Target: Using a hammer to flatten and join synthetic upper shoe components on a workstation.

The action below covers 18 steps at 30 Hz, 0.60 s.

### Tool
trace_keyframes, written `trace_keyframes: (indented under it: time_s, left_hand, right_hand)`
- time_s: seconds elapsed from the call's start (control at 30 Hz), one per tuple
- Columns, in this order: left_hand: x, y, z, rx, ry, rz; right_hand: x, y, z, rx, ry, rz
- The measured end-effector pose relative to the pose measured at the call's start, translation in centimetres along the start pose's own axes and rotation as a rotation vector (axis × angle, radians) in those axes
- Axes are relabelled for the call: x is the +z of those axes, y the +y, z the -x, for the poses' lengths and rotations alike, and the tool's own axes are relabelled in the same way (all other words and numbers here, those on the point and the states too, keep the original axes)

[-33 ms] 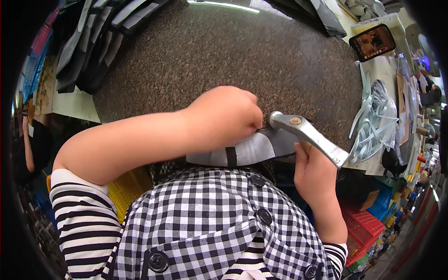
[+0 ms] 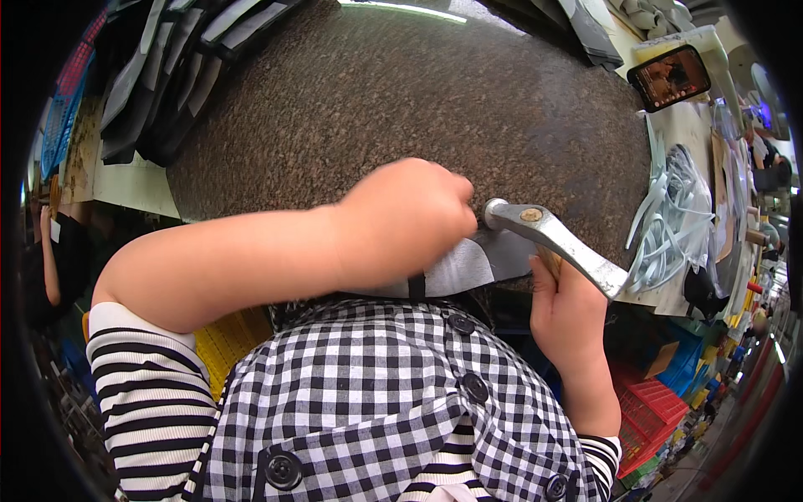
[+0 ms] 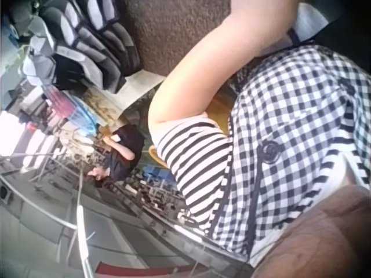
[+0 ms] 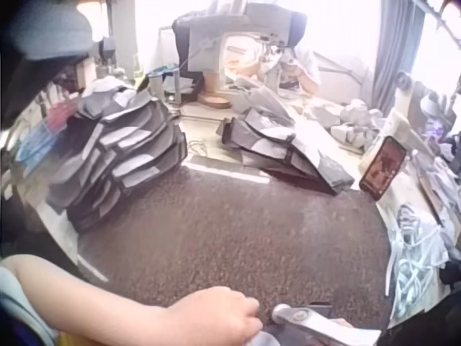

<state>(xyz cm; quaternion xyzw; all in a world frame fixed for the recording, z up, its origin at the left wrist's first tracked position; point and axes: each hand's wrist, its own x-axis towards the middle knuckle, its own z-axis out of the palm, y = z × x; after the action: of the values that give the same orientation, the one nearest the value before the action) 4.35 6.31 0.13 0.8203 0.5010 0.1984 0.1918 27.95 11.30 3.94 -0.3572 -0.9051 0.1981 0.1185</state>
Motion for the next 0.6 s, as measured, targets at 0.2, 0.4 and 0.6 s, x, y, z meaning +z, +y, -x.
trace_keyframes:
  time_s: [0.2, 0.4, 0.6]
  left_hand:
    - [-0.3, 1.3, -0.3, -0.113, -0.079, -0.046]
    - [-4.3, 0.9, -1.5, -0.579, -0.446, 0.435]
    - [-3.1, 0.6, -0.1, -0.463, -0.291, 0.311]
  right_hand:
    - [0.3, -0.8, 0.5, 0.002, -0.064, 0.019]
    - [0.7, -0.4, 1.0, 0.028, -0.022, -0.015]
    - [0.6, -0.3, 0.7, -0.005, -0.038, 0.007]
